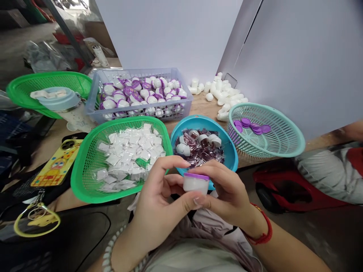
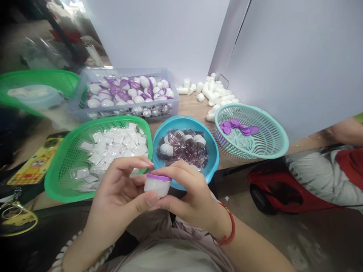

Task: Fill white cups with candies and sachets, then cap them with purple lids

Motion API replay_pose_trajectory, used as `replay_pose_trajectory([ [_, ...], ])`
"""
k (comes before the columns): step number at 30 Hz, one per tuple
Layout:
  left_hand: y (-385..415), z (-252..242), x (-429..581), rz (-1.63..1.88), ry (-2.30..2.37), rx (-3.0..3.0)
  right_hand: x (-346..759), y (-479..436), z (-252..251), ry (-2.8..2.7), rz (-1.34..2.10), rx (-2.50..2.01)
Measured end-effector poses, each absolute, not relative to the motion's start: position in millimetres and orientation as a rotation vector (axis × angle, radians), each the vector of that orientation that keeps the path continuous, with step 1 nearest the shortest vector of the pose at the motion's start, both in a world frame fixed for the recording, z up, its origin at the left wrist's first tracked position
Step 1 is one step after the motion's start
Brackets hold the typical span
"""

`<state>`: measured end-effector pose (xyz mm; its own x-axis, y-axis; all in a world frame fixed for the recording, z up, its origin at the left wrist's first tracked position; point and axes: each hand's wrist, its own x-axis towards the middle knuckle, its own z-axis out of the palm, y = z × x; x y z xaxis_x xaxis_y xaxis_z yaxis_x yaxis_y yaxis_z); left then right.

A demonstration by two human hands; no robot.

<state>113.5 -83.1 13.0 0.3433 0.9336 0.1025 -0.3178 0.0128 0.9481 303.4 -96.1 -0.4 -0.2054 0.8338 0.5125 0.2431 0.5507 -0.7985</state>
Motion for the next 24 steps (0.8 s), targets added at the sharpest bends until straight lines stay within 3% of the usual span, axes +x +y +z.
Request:
replay_pose_trajectory([
  [16,-82,9,117,1.065,0.630,0.866,291,-104,4,-1.668,0.643,-0.966],
  [24,-73,28,87,1.308,0.917,1.322,300,-60,8,-1.674,0.768,-0.959],
])
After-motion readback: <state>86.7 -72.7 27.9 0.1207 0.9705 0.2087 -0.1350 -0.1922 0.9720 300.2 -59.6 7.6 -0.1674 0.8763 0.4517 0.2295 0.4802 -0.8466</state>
